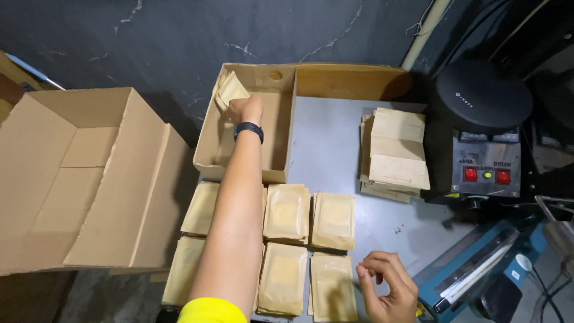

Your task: Using a manual heat sealer to seal individual coffee packets and then stacking them neatly.

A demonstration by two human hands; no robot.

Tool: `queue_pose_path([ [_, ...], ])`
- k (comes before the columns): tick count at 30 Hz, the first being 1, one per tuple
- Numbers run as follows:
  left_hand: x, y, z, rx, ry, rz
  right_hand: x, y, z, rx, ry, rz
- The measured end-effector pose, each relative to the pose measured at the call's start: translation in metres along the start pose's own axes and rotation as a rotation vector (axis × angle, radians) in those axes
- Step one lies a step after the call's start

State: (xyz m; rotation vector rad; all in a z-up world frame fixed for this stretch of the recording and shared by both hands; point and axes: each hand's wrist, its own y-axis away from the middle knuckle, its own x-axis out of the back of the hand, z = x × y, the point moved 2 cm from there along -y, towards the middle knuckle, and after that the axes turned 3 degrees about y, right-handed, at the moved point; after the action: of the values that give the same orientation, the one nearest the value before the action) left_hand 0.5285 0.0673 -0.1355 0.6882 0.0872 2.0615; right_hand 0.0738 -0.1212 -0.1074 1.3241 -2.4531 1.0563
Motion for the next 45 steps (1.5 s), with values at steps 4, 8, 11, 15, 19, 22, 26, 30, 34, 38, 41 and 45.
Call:
queue_pose_path([
  [4, 0.000, -0.008, -0.003, -0.068, -0.073, 0.030, 0.000, 0.004, 0.001, -0.112, 0.030, -0.008],
  [8, -0.002, -0.011, -0.006, -0.144, -0.016, -0.028, 0.000, 0.007, 0.005, -0.123, 0.038, -0.025],
  [11, -0.009, -0.022, -0.008, -0.200, -0.018, 0.044, 0.000, 0.009, 0.001, -0.125, 0.030, -0.037],
  [15, -0.010, -0.012, 0.001, -0.381, 0.094, 0.189, 0.005, 0.010, -0.010, -0.070, 0.006, -0.037],
  [19, 0.003, 0.023, 0.021, -0.667, 0.257, 0.169, 0.009, 0.015, -0.008, -0.008, -0.012, -0.037],
  [22, 0.025, 0.068, 0.034, -0.863, 0.476, -0.013, 0.013, 0.018, -0.010, 0.081, -0.058, -0.030],
  [26, 0.051, 0.145, 0.037, -1.038, 0.538, -0.458, 0.020, 0.014, -0.015, 0.078, -0.099, -0.065],
  [30, 0.070, 0.236, 0.013, -1.048, 0.254, -1.051, 0.010, 0.011, 0.009, -0.285, -0.330, -0.013],
  [34, 0.064, 0.290, -0.038, -0.989, 0.032, -1.307, 0.003, 0.015, 0.029, -0.374, -0.561, 0.089],
  [38, 0.061, 0.323, -0.070, -0.842, -0.181, -1.508, 0.009, 0.031, 0.034, -0.431, -0.437, 0.049],
  [41, 0.061, 0.341, -0.073, -0.753, -0.259, -1.512, 0.006, 0.048, 0.049, -0.559, -0.589, 0.099],
  [45, 0.044, 0.340, -0.083, -0.781, -0.174, -1.427, 0.020, 0.051, 0.048, -0.721, -0.823, 0.323],
])
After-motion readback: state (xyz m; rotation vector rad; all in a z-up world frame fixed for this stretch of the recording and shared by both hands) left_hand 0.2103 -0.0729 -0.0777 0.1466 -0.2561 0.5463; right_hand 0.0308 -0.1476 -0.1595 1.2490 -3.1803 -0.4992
